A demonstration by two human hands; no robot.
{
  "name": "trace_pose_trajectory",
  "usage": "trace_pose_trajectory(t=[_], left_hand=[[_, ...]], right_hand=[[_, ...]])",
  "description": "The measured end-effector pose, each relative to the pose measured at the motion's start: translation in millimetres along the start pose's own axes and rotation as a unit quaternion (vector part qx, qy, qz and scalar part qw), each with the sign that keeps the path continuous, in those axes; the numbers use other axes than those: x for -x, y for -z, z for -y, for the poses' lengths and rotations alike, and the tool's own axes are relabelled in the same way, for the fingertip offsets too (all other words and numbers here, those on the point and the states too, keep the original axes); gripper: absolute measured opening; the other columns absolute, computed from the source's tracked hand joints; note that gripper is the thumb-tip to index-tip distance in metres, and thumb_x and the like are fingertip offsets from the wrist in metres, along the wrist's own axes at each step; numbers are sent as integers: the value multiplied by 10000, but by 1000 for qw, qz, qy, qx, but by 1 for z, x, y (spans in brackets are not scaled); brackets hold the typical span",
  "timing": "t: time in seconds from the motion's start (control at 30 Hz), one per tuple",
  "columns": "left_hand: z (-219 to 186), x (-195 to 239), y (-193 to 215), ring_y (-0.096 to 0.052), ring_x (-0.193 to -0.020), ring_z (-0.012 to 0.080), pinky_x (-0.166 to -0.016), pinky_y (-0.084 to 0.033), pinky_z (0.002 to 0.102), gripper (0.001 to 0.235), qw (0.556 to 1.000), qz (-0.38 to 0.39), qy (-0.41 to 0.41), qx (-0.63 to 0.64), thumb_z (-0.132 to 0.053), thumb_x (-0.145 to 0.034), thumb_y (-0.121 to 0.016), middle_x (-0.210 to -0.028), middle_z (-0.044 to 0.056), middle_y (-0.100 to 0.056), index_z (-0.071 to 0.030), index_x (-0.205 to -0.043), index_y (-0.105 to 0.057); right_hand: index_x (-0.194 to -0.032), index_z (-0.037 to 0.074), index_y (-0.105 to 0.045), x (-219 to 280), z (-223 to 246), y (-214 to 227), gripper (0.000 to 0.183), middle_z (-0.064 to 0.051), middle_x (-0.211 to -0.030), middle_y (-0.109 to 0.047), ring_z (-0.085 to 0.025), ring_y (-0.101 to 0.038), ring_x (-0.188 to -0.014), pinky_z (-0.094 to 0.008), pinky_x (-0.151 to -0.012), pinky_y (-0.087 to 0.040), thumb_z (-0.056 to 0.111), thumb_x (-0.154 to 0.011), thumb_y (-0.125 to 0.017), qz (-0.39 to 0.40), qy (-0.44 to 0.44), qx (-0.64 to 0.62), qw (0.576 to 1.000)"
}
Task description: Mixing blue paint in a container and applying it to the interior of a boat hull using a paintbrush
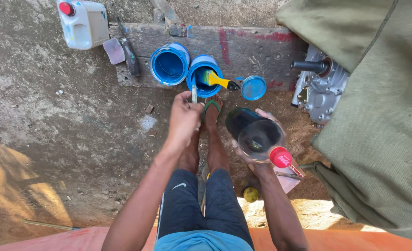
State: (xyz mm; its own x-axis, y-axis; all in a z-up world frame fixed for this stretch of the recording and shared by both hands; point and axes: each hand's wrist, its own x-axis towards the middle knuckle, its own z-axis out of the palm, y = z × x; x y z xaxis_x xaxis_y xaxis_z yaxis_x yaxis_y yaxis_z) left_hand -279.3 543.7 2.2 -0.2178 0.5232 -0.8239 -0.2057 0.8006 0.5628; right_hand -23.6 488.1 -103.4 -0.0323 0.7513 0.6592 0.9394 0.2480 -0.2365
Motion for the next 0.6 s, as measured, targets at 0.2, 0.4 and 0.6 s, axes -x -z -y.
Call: trace_pose_trajectory(t=[0.2,0.4,0.6], left_hand=[[-54,50,-20,-664,-1005,597,-894,-532,705,617,883,72,-17,-464,-50,-881,-595,-1238,382,-517,47,-1462,-414],[1,-12,-10,-633,-1175,498,-1006,-484,651,518,903,105,-33,-415,-241,-910,-551,-1188,296,-667,-95,-1405,-587],[16,-7,1,-486,-294,164,-284,-383,322,235,992,80,-47,-91,-15,-932,-440,-495,47,-484,19,-941,-673]], right_hand=[[-1191,273,-700,4,8,0,588,-265,-1115,-688,-456,-693,-1034,-542,-922,-589,316,-678,-984,17,-29,-31,999],[-1173,237,-704,1,7,11,577,-256,-1104,-696,-443,-699,-1031,-530,-921,-593,296,-677,-993,33,-61,-63,996],[-1155,202,-708,-6,-1,15,567,-248,-1092,-705,-429,-705,-1029,-518,-920,-597,276,-676,-1001,34,-90,-89,991]])
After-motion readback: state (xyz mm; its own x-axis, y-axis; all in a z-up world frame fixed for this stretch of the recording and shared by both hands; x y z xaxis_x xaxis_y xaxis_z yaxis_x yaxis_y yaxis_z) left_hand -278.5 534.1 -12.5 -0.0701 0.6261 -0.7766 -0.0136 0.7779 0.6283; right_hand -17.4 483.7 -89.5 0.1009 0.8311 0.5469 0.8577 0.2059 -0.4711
